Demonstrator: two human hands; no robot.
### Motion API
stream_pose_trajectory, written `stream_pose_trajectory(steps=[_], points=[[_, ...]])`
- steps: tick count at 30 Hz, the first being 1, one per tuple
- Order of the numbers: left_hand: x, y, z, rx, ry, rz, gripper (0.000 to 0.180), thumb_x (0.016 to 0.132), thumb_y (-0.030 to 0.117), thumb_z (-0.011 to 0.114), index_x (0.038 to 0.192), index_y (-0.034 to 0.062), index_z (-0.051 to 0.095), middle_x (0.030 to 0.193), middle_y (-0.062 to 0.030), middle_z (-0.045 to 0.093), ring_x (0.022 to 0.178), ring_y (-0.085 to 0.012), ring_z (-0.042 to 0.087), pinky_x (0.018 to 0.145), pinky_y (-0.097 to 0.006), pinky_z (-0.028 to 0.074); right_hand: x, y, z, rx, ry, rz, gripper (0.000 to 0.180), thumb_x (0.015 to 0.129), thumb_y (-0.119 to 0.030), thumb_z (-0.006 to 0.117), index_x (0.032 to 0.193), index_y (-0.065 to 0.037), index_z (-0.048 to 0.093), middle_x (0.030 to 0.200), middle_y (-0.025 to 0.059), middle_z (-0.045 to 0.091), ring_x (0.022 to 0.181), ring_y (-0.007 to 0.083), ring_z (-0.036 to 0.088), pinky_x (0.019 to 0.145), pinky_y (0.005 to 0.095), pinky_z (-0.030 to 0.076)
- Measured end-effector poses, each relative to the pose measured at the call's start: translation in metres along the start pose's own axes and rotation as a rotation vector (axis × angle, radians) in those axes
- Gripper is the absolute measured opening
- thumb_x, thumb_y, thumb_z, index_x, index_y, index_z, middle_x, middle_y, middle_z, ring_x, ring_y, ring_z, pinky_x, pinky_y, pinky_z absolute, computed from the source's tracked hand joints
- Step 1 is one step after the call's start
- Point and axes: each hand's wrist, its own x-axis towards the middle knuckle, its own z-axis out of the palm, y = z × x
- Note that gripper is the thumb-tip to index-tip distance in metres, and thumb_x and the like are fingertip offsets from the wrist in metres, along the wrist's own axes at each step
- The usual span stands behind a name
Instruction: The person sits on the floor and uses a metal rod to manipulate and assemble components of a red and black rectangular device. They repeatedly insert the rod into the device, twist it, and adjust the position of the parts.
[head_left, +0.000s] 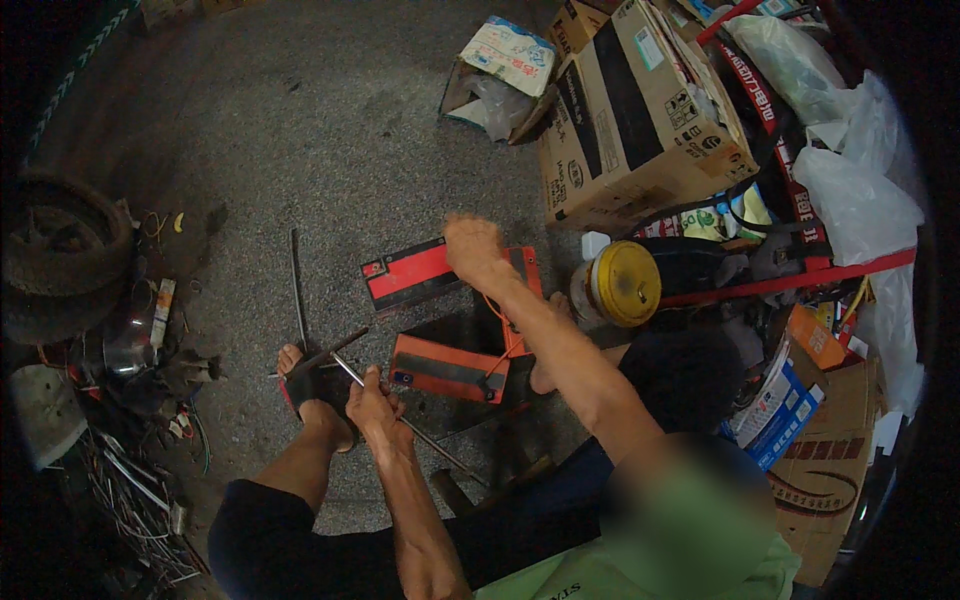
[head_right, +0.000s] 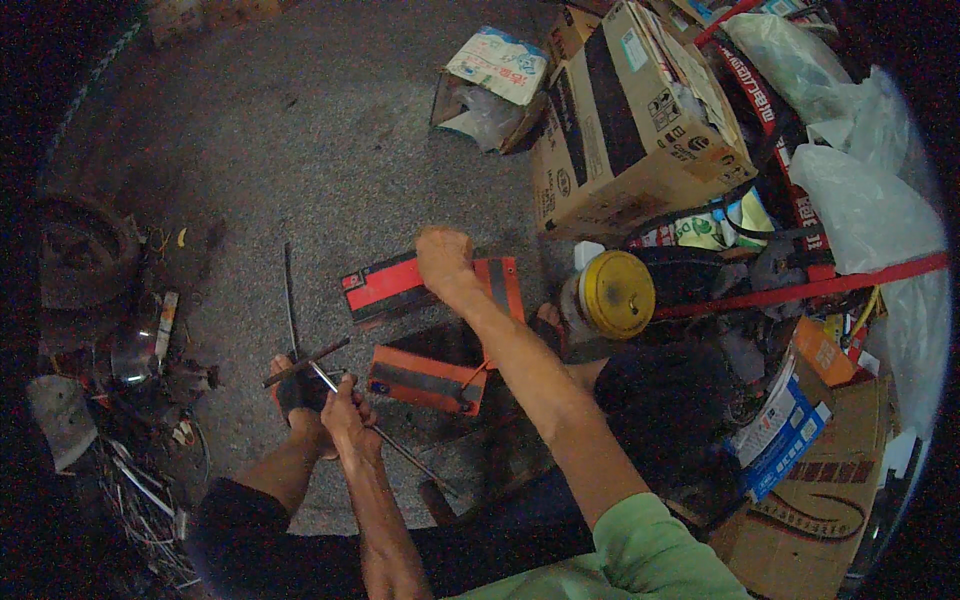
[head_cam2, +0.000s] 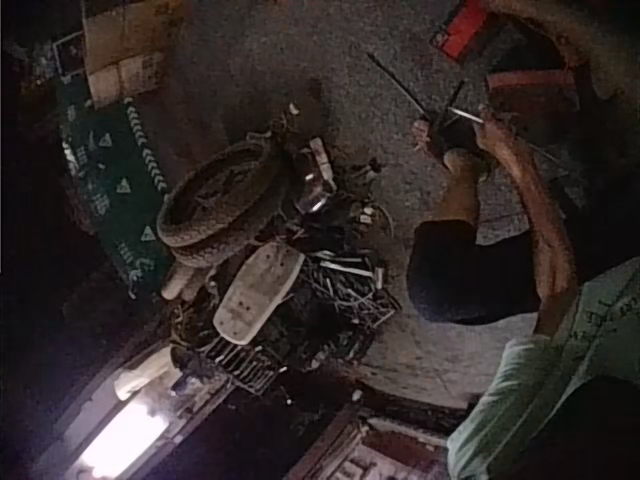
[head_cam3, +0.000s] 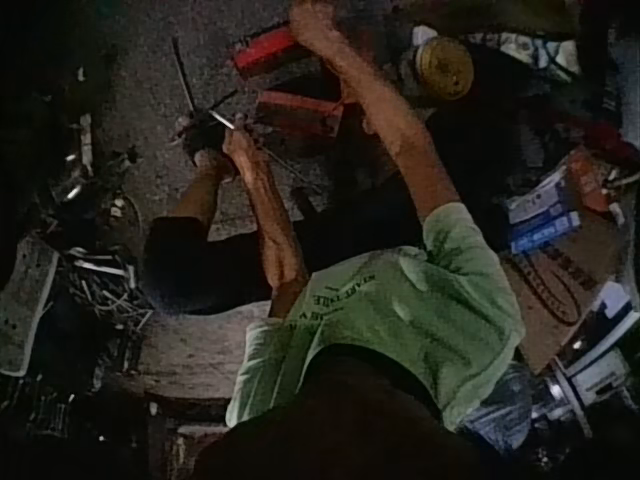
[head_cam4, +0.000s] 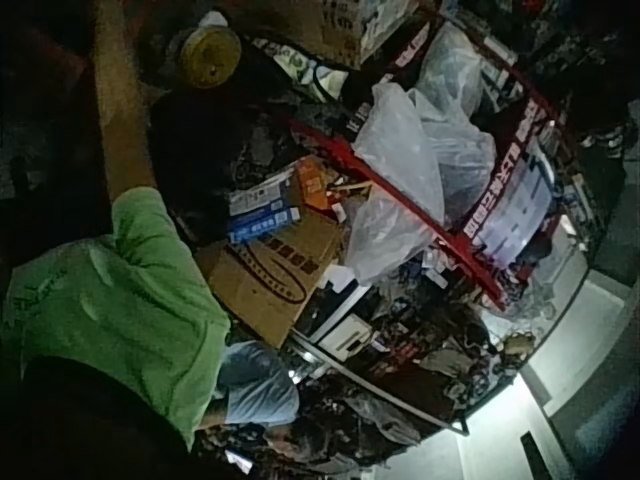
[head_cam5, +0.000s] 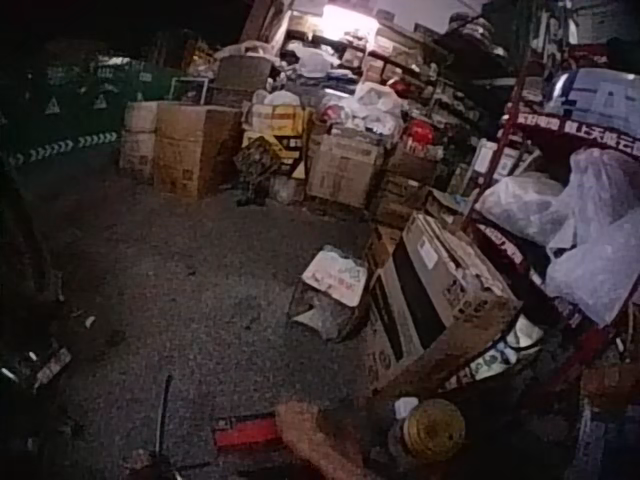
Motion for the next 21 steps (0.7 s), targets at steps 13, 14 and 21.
stream_pose_trajectory(steps=[13,14,21], points=[[0.001,-0.002,0.003,0.014,0.022,-0.011,0.013,0.093,0.014,0.064,0.085,0.0084,0.055,0.064,0.0008,0.047,0.045,-0.0075,0.041,0.038,-0.025,0.027,0.0,0.013,-0.003,0.134,0.001,0.103,0.021,0.086,-0.017,0.066,0.093,0.003,0.064,0.088,0.0236,0.068,0.086,0.0411,0.068,0.075,0.0494,0.053],[0.001,-0.002,0.002,0.008,0.02,-0.012,0.013,0.093,0.014,0.064,0.085,0.0085,0.055,0.064,0.0007,0.048,0.045,-0.0076,0.041,0.038,-0.025,0.026,-0.001,0.014,-0.003,0.151,0.018,0.106,0.023,0.086,-0.018,0.066,0.092,0.003,0.063,0.086,0.0238,0.068,0.085,0.0416,0.067,0.075,0.0497,0.053],[0.004,-0.005,-0.001,-0.001,0.007,-0.014,0.012,0.092,0.015,0.065,0.087,0.0079,0.057,0.065,0.0009,0.048,0.046,-0.0074,0.041,0.038,-0.024,0.027,-0.006,0.014,-0.009,0.195,0.007,0.068,0.017,0.084,-0.014,0.065,0.089,0.002,0.065,0.085,0.0239,0.068,0.082,0.0426,0.067,0.073,0.0501,0.053]])
